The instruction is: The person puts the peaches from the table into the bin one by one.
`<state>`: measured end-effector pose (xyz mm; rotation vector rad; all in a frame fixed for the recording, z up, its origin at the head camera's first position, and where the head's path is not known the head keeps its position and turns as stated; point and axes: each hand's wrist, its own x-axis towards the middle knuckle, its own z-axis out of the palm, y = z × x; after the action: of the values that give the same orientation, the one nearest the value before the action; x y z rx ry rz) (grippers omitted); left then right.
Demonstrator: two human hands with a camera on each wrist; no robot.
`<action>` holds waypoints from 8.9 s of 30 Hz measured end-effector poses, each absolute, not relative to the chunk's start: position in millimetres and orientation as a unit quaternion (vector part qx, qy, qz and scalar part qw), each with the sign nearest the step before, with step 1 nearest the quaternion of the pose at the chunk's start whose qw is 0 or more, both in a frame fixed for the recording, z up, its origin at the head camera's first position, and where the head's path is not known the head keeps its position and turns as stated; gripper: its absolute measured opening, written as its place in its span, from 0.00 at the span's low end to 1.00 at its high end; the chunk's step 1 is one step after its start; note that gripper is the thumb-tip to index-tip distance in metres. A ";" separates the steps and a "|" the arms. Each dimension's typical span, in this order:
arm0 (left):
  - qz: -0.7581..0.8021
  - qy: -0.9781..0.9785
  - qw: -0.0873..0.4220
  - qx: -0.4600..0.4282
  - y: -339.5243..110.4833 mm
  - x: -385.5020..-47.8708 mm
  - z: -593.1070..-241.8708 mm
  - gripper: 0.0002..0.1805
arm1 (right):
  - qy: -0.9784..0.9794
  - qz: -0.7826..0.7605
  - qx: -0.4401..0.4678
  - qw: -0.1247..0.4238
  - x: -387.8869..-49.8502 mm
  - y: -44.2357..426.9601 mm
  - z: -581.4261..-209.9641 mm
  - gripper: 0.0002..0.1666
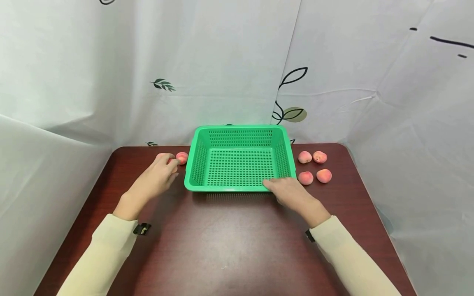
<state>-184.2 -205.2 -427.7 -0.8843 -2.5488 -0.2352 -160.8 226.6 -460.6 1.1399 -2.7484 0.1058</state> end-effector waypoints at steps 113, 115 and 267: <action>-0.015 -0.949 -0.241 -0.201 -57.2 -336.0 -431.0 0.10 | -0.922 0.043 0.379 0.069 -163.0 226.5 -460.5 0.17; -0.007 -0.949 -0.245 -0.199 -56.4 -334.9 -433.5 0.15 | -0.922 0.042 0.379 0.069 -162.4 226.0 -460.7 0.17; -0.034 -0.978 -0.002 -0.208 -278.1 -178.2 -499.3 0.22 | -0.919 0.035 0.384 0.085 -162.5 227.6 -458.3 0.17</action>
<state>-178.2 -278.1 -499.3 -0.6538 -3.0745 -0.1056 -162.5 227.6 -458.3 1.1465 -2.7389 0.1031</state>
